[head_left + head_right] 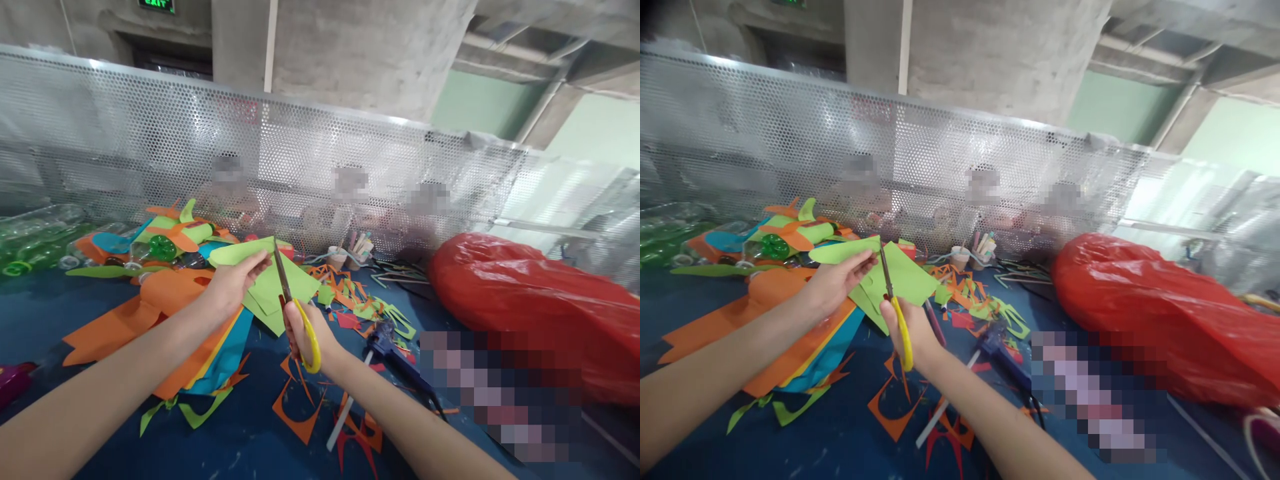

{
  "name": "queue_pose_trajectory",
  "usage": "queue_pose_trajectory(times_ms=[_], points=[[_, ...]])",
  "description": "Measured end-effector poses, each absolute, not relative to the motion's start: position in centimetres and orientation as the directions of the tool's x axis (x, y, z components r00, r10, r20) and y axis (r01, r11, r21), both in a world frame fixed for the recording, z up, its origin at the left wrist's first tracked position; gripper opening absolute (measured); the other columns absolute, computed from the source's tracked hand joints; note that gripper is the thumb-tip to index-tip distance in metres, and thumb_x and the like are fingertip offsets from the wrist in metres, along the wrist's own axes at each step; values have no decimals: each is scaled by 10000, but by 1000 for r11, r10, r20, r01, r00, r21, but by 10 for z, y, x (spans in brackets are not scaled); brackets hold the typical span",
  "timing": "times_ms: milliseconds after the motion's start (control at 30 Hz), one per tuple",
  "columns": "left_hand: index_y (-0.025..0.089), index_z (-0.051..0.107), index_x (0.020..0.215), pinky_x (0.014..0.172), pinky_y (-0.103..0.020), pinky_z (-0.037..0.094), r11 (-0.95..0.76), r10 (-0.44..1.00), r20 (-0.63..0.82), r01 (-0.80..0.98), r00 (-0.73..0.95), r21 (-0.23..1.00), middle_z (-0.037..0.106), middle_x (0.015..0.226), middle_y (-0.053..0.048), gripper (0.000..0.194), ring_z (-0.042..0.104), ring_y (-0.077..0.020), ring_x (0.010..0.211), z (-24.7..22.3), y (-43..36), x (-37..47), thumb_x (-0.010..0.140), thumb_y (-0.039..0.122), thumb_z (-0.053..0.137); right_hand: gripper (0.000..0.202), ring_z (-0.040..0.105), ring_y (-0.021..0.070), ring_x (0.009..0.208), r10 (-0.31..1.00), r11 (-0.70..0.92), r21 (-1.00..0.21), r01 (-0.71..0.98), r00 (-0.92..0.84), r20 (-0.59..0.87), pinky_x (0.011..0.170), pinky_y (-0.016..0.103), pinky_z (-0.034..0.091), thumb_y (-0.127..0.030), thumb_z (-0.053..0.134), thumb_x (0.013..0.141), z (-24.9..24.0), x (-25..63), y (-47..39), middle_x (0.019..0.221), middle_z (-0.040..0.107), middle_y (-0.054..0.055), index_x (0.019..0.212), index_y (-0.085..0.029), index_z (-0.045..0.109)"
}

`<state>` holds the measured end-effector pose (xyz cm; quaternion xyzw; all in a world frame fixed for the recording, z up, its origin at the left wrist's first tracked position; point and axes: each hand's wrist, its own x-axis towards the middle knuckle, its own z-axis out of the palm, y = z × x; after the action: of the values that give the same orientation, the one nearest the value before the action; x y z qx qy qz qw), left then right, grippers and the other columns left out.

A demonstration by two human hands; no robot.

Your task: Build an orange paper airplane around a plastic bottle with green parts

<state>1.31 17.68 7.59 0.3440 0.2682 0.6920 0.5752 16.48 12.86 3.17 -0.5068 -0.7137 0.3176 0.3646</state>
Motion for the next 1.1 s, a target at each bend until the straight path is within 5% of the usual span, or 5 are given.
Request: queue_pose_trajectory(times_ms=[433,1100], points=[[94,706,647,704,-230,513,-147,989,105,-556,-107,818,695,645,-29,121,634,-111,638,74,176,14,554,130,776,480,599,189,653,838,535,-642,550,-440,322,647,316,471,-462,222,959,43,167,124,730,620,84,724,-184,534],[122,739,670,725,-250,542,-154,986,163,-498,-25,853,711,695,-40,104,647,-135,673,68,173,18,583,162,780,528,584,162,595,872,488,-641,592,-362,329,621,281,450,-490,196,958,45,169,131,632,606,51,640,-195,497]])
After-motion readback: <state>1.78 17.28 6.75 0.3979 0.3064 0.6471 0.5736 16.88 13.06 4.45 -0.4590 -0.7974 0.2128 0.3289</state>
